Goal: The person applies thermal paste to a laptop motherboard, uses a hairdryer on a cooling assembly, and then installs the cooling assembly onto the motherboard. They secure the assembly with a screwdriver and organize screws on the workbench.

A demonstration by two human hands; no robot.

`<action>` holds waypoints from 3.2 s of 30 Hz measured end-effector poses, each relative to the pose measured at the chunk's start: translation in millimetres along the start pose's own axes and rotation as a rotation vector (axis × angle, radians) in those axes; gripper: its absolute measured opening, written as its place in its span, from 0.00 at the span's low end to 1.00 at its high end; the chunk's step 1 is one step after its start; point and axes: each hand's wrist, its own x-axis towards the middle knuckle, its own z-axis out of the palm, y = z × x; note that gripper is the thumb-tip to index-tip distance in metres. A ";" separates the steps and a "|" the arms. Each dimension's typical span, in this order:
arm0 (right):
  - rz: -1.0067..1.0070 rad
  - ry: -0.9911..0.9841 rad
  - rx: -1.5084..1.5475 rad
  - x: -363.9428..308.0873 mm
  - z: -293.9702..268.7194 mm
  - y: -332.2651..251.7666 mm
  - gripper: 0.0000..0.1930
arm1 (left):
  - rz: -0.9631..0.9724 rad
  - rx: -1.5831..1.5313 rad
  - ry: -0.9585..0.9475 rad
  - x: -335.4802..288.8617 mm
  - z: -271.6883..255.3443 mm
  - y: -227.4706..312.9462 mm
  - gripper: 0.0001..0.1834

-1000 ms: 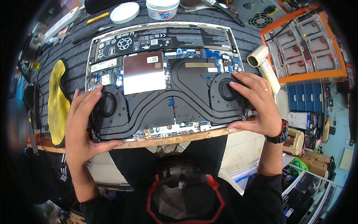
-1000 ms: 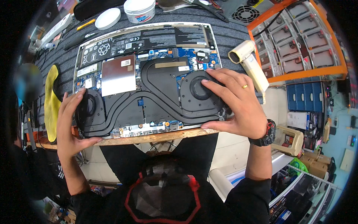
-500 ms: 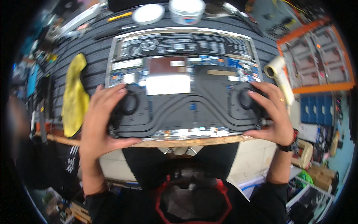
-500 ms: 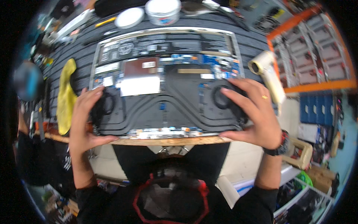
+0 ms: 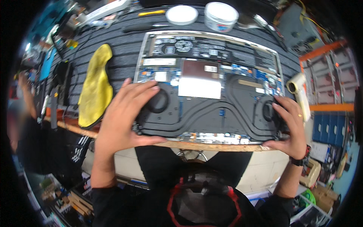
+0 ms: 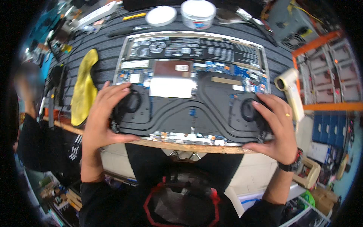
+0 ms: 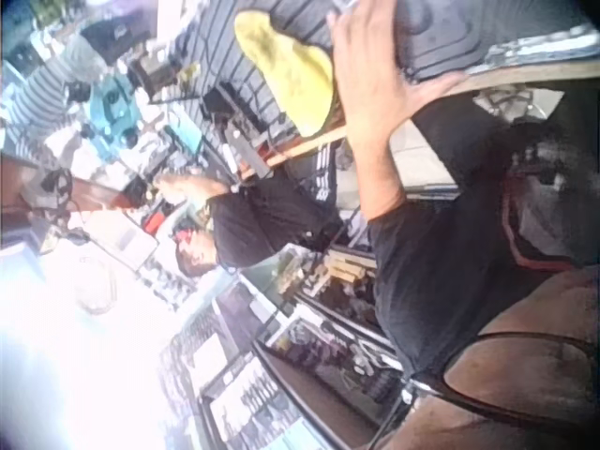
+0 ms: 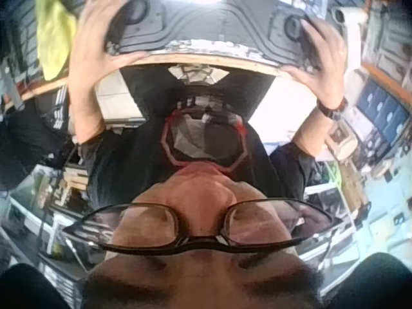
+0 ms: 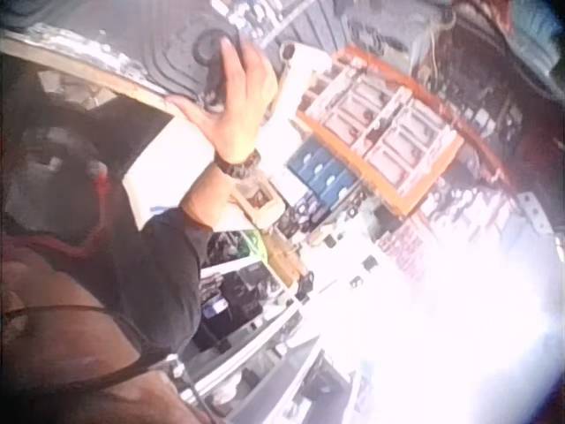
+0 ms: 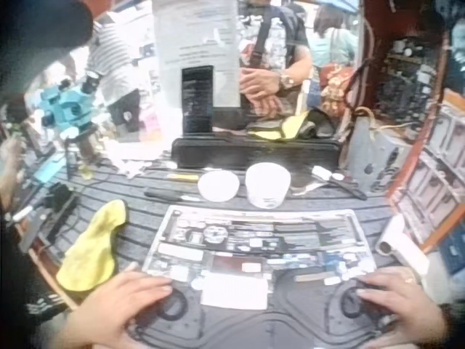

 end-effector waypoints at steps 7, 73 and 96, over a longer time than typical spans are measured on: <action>0.034 0.006 0.003 -8.6 0.5 0.4 0.48 | 0.012 0.008 0.041 -5.2 4.7 -3.1 0.58; -0.053 0.345 0.087 17.4 1.5 -97.0 0.16 | -0.101 -0.079 0.556 -80.7 -22.2 -1.0 0.16; 0.503 0.976 0.627 -61.0 60.8 15.4 0.17 | 0.021 0.452 0.105 128.7 7.1 -152.9 0.14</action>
